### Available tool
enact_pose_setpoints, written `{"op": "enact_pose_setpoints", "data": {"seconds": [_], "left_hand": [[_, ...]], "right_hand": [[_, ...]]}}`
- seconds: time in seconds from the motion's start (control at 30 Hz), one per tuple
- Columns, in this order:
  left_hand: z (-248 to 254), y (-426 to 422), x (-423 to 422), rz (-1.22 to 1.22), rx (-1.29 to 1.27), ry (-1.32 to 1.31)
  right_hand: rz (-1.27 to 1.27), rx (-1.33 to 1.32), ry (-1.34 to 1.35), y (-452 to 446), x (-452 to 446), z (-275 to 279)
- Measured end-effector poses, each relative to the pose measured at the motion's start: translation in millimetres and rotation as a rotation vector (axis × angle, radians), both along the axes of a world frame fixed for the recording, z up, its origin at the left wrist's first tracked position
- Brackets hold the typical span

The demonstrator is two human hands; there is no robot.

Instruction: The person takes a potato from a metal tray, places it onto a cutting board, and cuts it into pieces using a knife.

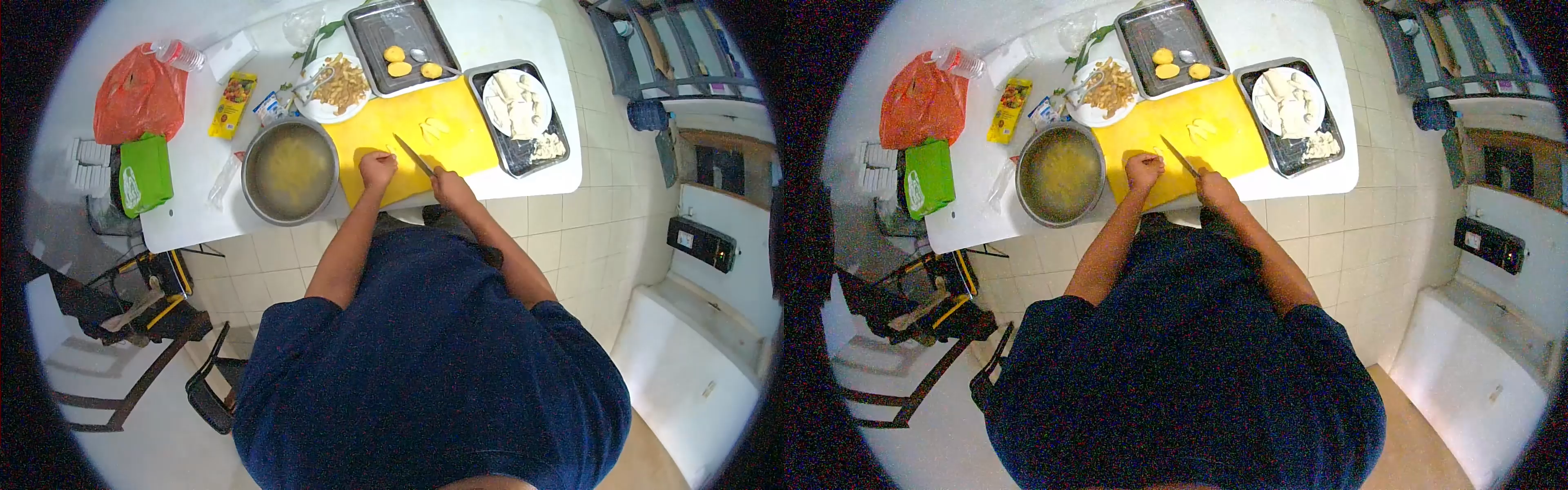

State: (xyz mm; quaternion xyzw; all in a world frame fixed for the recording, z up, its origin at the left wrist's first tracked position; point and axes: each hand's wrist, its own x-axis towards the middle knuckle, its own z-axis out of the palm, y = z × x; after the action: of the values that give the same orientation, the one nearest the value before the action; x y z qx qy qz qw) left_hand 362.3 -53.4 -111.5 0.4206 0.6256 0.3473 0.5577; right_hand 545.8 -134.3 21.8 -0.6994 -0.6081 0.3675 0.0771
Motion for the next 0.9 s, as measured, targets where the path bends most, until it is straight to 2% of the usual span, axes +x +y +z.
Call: {"op": "enact_pose_setpoints", "data": {"seconds": [0.03, 0.13, 0.23, 0.37, 0.43, 0.53, 0.63, 0.9], "left_hand": [[2, -1, 1, 0.032, -0.042, -0.056], [22, 1, 4, 0.047, -0.130, -0.011], [30, 4, 5, 0.048, -0.125, -0.124], [53, -2, 10, 0.114, -0.013, -0.058], [51, 0, 9, 0.103, -0.008, -0.053], [49, 3, 3, 0.053, 0.188, 0.157], [35, 8, 0, 0.067, 0.080, 0.125], [24, 8, 0, 0.082, 0.128, 0.076]], "right_hand": [[0.001, -0.011, 0.000, 0, -2, 3], [0.025, -0.038, -0.036, 1, -11, 0], [0.063, -0.040, -0.076, 1, -16, -7], [0.093, -0.044, -0.157, -1, -20, -2], [0.121, -0.053, -0.177, 0, -21, -1], [0.142, -0.065, -0.195, 2, -22, 7], [0.175, -0.094, -0.219, 5, -26, 16], [0.169, -0.053, -0.241, 7, -42, 21]]}}
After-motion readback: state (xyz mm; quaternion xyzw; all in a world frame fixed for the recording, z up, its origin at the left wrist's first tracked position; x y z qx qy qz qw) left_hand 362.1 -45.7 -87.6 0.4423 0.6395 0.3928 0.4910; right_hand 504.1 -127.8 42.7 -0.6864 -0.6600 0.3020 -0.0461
